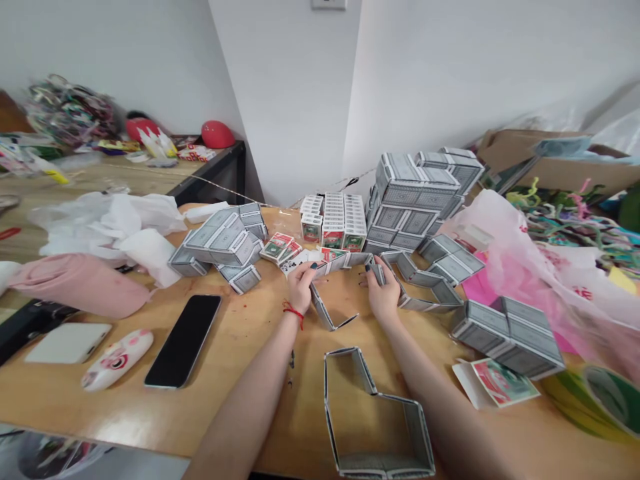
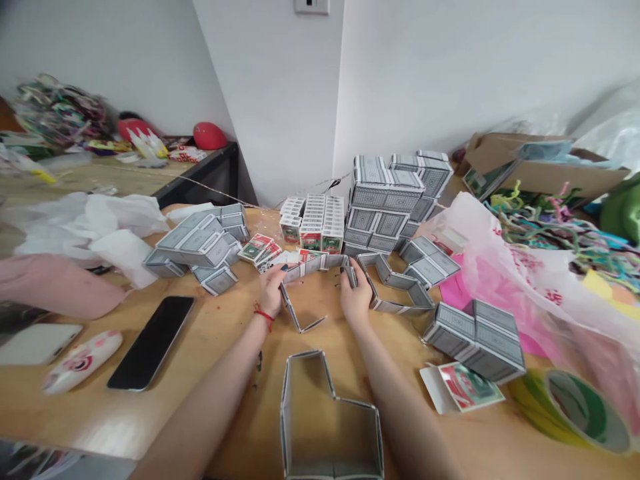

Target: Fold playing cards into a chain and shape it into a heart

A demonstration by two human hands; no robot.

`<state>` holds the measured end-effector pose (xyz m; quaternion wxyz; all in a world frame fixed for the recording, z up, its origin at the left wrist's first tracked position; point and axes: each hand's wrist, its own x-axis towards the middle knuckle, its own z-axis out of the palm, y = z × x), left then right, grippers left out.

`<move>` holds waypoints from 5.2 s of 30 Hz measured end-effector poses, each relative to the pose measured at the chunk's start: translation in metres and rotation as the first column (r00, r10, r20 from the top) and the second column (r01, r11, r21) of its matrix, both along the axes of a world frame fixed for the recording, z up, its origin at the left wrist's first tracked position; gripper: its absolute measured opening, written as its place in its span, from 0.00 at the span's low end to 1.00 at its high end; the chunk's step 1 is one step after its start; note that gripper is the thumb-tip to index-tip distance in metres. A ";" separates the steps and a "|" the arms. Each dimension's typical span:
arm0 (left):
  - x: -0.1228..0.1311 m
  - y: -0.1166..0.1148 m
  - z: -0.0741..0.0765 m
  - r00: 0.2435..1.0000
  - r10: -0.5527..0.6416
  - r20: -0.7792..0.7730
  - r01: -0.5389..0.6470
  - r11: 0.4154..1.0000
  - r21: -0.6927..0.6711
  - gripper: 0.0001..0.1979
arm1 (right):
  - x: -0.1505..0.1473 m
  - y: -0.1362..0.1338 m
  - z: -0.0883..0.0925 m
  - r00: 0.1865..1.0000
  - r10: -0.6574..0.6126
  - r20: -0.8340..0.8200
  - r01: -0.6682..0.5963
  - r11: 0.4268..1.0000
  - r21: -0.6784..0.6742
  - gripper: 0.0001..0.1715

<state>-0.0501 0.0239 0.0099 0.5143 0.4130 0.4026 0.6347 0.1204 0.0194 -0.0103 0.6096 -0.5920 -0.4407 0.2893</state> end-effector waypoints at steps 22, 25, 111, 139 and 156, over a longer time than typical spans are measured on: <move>-0.008 0.012 0.012 0.815 -0.537 -0.220 0.552 0.834 0.011 0.24 | -0.015 -0.010 0.011 0.896 0.420 -0.142 -0.423 0.906 0.011 0.17; -0.002 0.012 0.009 0.813 -0.521 -0.262 0.539 0.843 -0.003 0.26 | -0.013 -0.013 0.014 0.891 0.447 -0.082 -0.449 0.894 -0.008 0.16; 0.021 0.019 0.002 0.937 -0.312 0.156 0.345 0.894 -0.285 0.13 | 0.003 -0.011 -0.008 0.949 0.267 0.170 -0.269 0.963 -0.012 0.07; 0.025 0.015 -0.001 0.934 -0.356 0.031 0.351 0.897 -0.268 0.18 | 0.000 -0.018 0.004 0.891 0.365 0.270 -0.367 0.929 -0.044 0.07; 0.023 0.012 0.003 0.939 -0.334 -0.080 0.303 0.916 -0.263 0.16 | 0.002 -0.014 0.001 0.871 0.371 0.323 -0.366 0.927 -0.077 0.03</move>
